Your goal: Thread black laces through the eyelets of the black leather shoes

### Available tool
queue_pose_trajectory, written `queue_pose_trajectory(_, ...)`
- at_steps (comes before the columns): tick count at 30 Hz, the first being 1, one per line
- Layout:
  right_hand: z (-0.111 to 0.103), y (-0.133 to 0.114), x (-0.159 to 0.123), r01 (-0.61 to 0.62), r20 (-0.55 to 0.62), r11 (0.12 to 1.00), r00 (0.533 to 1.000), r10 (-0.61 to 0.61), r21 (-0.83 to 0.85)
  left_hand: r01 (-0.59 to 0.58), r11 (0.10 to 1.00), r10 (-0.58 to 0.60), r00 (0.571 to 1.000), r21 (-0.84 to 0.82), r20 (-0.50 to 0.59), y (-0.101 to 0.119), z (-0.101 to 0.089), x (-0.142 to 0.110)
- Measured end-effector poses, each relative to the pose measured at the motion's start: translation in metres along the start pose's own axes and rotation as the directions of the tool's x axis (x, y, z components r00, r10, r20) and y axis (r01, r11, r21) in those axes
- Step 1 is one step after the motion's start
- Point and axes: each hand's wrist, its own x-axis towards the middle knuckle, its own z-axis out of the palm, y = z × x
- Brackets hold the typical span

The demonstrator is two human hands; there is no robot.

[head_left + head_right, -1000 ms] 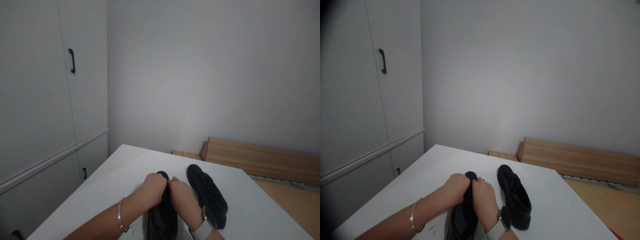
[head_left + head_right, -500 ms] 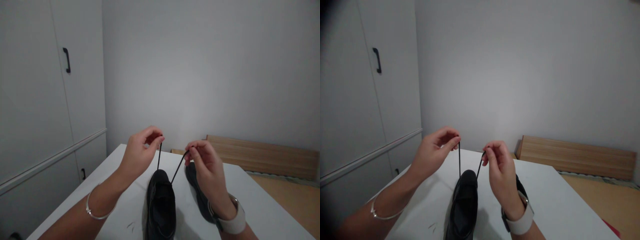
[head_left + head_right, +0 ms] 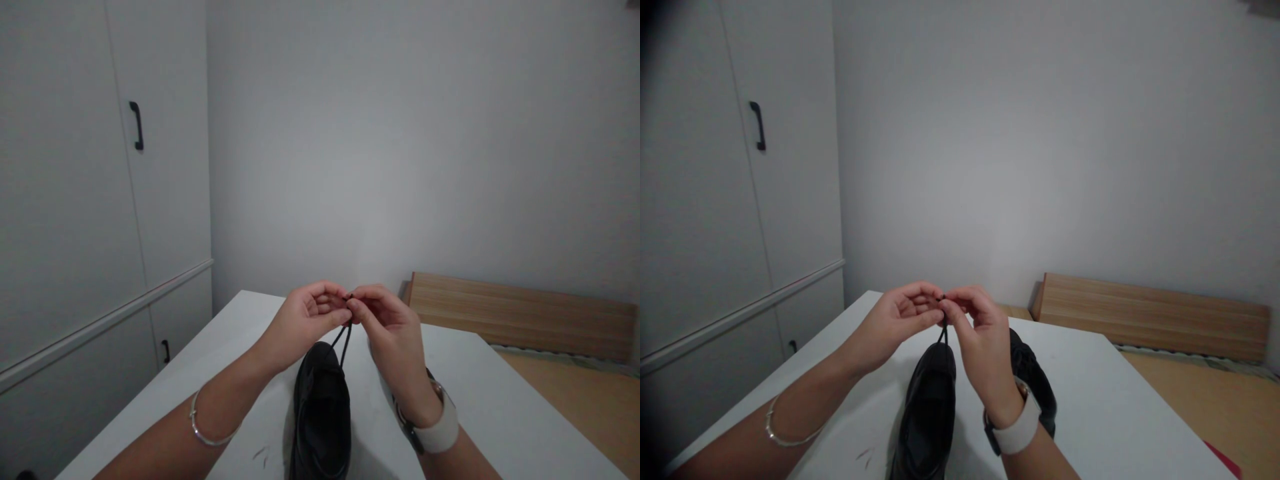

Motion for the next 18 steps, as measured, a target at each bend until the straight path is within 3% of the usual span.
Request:
queue_pose_trajectory(3, -0.002, 0.000, -0.004, -0.011, 0.044, 1.000, 0.999, 0.010, 0.023, 0.001, 0.999, 0.000, 1.000, 0.033, -0.030, -0.002, -0.001, -0.002)
queue_pose_trajectory(6, -0.006, 0.002, -0.007, -0.101, 0.081, 0.990, 0.992, 0.093, 0.096, -0.027, 0.994, 0.033, 0.998, 0.102, -0.054, -0.002, 0.000, -0.004)
queue_pose_trajectory(11, -0.023, 0.014, -0.012, -0.139, -0.062, 0.989, 0.988, 0.143, 0.056, -0.062, 0.992, 0.080, 0.982, 0.107, -0.169, -0.004, -0.011, -0.004)
queue_pose_trajectory(15, -0.050, 0.038, -0.024, -0.209, -0.095, 0.953, 0.968, 0.234, 0.219, -0.054, 0.988, 0.006, 0.951, -0.147, -0.309, -0.017, -0.048, -0.013)
queue_pose_trajectory(18, -0.078, 0.063, -0.039, -0.296, -0.211, 0.940, 0.921, 0.327, 0.167, -0.008, 0.984, -0.071, 0.899, -0.179, -0.432, -0.037, -0.089, -0.030)
